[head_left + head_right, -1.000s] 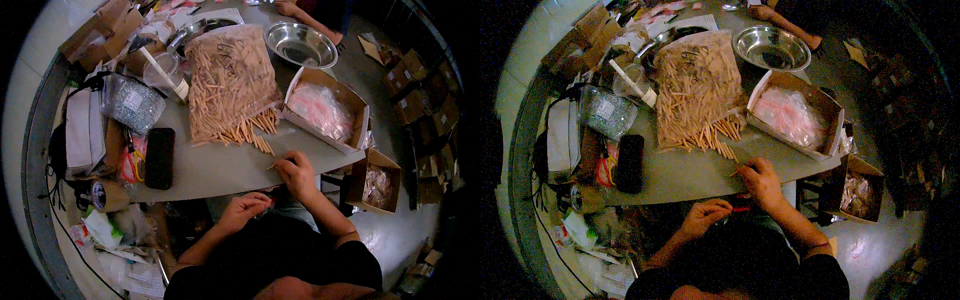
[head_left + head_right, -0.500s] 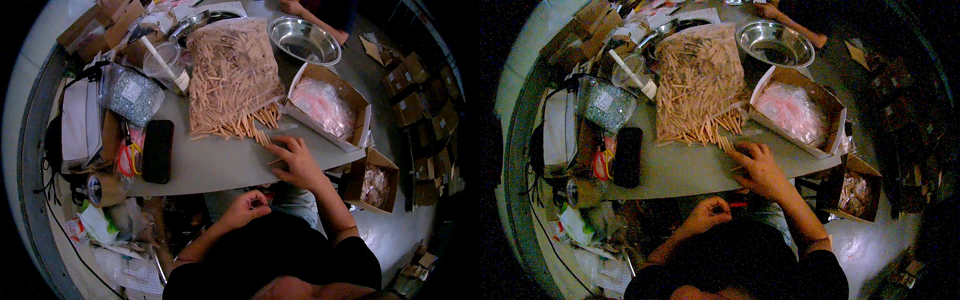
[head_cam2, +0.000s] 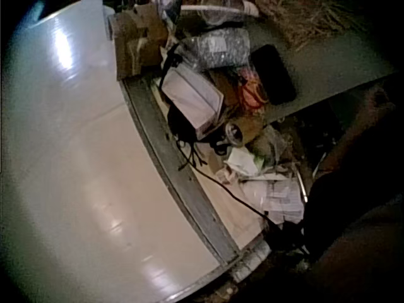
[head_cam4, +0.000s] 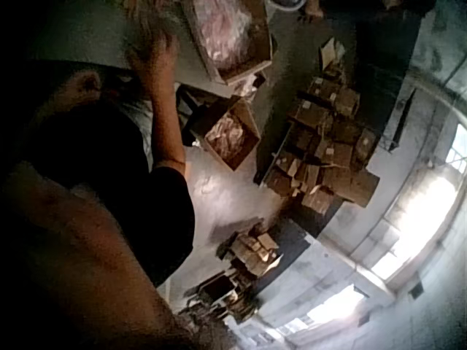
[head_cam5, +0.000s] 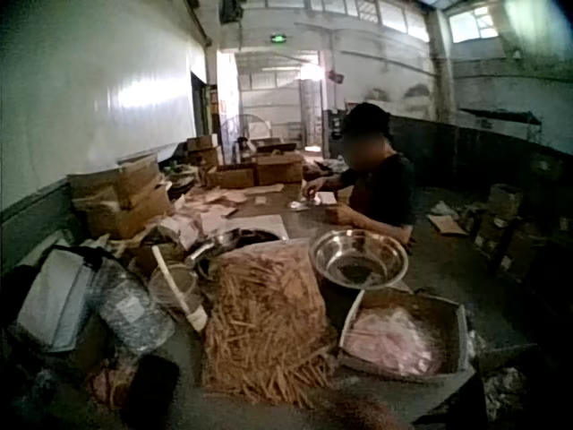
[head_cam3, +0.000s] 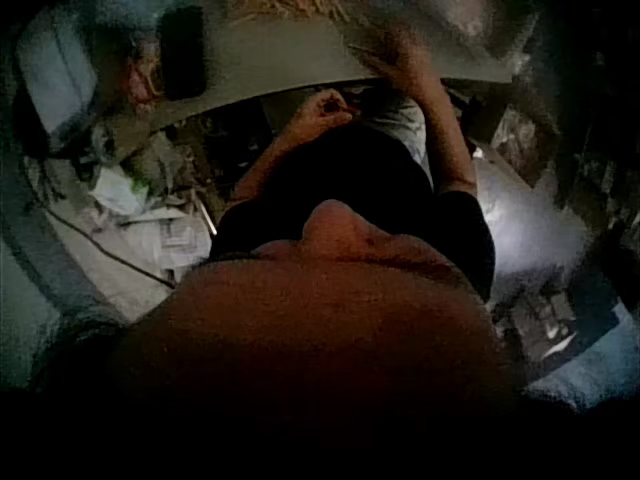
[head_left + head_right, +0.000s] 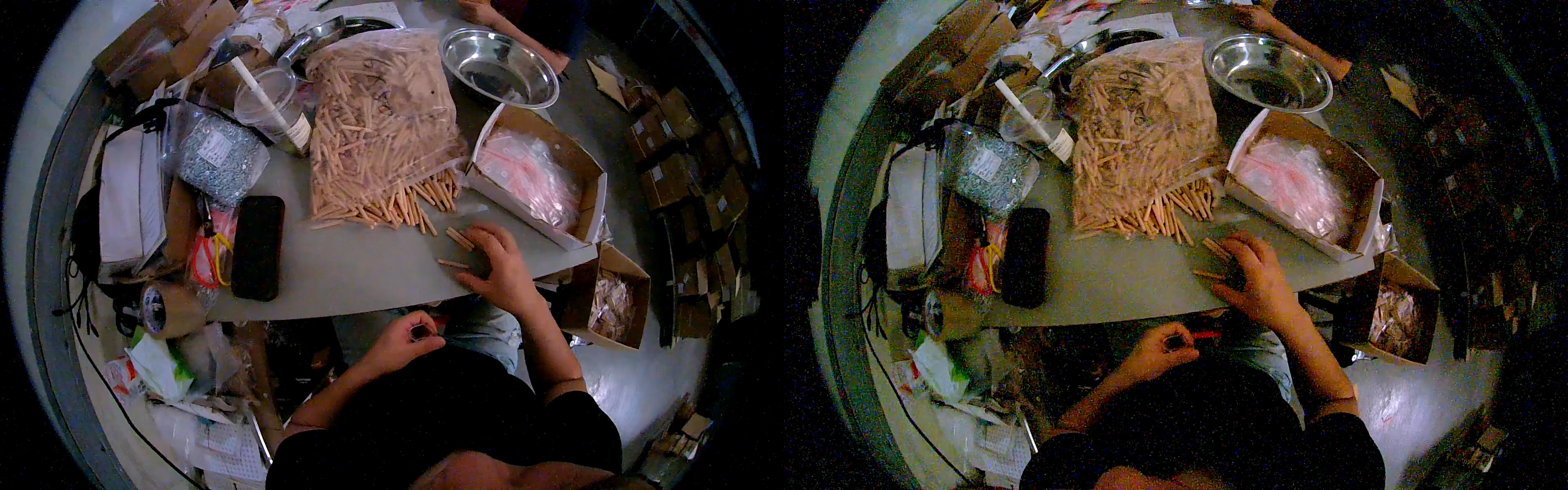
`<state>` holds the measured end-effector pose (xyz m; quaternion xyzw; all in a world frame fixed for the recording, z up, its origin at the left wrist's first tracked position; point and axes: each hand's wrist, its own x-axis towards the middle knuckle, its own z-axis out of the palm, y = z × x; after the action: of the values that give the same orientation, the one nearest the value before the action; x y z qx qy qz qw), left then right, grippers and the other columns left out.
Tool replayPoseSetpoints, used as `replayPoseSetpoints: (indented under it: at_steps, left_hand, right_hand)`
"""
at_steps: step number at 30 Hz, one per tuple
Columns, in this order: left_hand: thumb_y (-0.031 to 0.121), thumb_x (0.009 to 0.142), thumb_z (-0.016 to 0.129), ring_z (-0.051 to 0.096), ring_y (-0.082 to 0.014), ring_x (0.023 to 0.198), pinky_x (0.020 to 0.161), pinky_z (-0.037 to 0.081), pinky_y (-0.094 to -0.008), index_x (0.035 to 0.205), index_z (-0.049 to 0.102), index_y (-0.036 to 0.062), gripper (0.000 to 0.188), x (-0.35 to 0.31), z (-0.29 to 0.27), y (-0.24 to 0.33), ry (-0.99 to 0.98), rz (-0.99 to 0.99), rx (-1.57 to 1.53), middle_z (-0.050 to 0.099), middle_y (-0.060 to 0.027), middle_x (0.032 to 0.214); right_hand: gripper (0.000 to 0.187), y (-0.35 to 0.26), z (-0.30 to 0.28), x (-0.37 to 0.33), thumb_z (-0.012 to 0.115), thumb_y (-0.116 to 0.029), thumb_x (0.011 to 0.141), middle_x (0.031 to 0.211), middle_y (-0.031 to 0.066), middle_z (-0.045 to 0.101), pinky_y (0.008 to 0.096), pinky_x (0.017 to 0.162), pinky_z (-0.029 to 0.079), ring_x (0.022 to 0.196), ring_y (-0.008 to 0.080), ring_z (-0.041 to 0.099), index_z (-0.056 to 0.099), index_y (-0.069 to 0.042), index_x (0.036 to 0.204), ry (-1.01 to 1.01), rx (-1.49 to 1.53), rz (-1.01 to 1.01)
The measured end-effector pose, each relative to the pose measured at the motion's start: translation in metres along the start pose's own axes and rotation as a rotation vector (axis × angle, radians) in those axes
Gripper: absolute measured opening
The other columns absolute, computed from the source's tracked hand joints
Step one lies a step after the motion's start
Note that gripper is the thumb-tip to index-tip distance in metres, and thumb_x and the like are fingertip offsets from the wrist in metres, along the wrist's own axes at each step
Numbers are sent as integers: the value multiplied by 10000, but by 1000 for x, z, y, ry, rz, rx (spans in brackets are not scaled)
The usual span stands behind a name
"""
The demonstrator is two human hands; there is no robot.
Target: The person sits at a table and repeatedly picks up small wooden sticks, inserts them into small plastic bags, and places the filled bags into a cardboard box. The person handles the sticks and bags by hand throughout the process.
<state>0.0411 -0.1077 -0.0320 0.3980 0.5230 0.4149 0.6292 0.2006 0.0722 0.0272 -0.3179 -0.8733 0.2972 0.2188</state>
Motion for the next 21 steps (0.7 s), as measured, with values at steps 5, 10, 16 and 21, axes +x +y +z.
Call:
replayPoseSetpoints:
  at_steps: [5, 10, 16, 21]
  left_hand:
    - [258, 828, 739, 513, -99, 771, 722, 449, -255, 916, 555, 59, 285, 12, 6, 8, -30, -56, 130, 550, 12, 853]
    - [279, 812, 749, 497, -102, 787, 729, 435, -264, 890, 554, 73, 295, 28, 15, -5, -57, -14, 48, 532, 16, 841]
    - [234, 798, 755, 483, -87, 810, 737, 400, -238, 897, 560, 101, 256, 36, 20, -10, -109, -124, -310, 524, 27, 848]
    - [195, 806, 745, 487, -86, 824, 737, 397, -232, 918, 567, 98, 232, 36, 19, -5, -142, -162, -507, 523, 28, 870]
  right_hand:
    - [584, -10, 0, 7, 783, -158, 651, 1178, 150, 519, 435, 982, 404, 1121, 356, 475, 581, -66, 1191, -17, -209, 20]
    - [541, -6, 0, 4, 754, -145, 673, 1162, 153, 512, 428, 944, 427, 1079, 356, 488, 589, -84, 1184, -171, -160, -155]
    - [513, -14, -9, -1, 740, -113, 687, 1166, 150, 515, 412, 933, 440, 1082, 355, 491, 594, -77, 1178, -155, -65, -81]
    - [514, -12, -12, -1, 731, -78, 682, 1177, 156, 513, 404, 941, 443, 1106, 355, 501, 590, -67, 1177, -176, -42, -103]
